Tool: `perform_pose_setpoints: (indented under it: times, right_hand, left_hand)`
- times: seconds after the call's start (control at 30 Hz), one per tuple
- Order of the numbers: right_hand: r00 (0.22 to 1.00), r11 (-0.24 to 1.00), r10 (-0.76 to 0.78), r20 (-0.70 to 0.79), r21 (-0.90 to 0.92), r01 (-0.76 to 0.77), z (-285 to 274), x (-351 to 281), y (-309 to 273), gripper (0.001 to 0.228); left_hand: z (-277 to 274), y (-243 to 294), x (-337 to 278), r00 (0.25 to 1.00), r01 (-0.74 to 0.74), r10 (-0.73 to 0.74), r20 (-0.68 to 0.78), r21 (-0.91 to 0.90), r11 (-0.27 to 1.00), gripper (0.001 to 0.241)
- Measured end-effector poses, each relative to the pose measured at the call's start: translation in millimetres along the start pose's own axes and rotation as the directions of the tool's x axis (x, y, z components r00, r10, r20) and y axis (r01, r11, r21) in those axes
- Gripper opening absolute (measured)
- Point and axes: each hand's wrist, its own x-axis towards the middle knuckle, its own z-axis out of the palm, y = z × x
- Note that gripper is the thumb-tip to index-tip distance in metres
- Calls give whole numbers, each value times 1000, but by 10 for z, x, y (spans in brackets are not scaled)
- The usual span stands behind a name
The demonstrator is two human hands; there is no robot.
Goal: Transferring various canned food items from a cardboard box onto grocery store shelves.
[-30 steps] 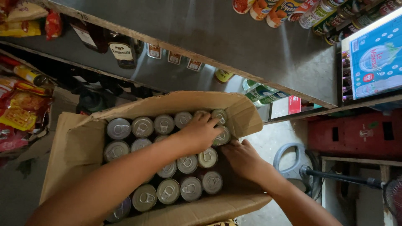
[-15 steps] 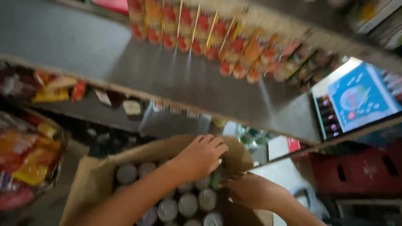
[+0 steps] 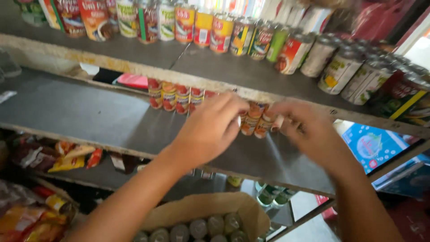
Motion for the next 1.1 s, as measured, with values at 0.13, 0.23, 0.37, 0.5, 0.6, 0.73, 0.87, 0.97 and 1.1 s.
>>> perform_pose_setpoints:
  times: [0.13, 0.23, 0.37, 0.5, 0.6, 0.73, 0.87, 0.97, 1.1]
  right_hand:
    - [968, 996, -68, -241, -80, 50, -257, 409, 296, 28]
    - [904, 975, -108, -415, -222, 15, -385, 747, 691, 23]
    - [812, 944, -241, -531, -323, 69, -369, 1118, 1369, 31]
    - [749, 951, -188, -635, -309, -24, -223, 1277, 1759, 33]
    - [782, 968, -124, -611, -247, -39, -158, 1283, 1681, 36]
    - [807, 955, -101, -581, -284, -85, -95, 1277, 1800, 44]
    - [856, 947, -79, -511, -308, -97, -77, 1256, 1800, 62]
    - [896, 935, -30, -443, -329, -131, -45, 1246, 1874, 70]
    - [903, 940, -23, -429, -318, -127, -8, 1271, 1972, 65]
  left_hand:
    - [26, -81, 443, 992, -89, 98, -74, 118, 989, 31]
    - [123, -129, 766, 977, -157, 172, -130, 116, 981, 27]
    - [419, -221, 1215, 972, -122, 150, -180, 158, 980, 30]
    - [782, -379, 1593, 963, -108, 152, -223, 198, 974, 33]
    - [1038, -459, 1768, 975, -52, 96, -198, 216, 975, 32]
    - [1416, -722, 1821, 958, -59, 130, -255, 270, 961, 36]
    - [1524, -902, 1797, 989, 23, 22, -143, 305, 952, 45]
    - [1556, -996, 1790, 990, 129, -106, -93, 290, 948, 51]
    - [1528, -1003, 1752, 980, 194, -196, -17, 236, 952, 58]
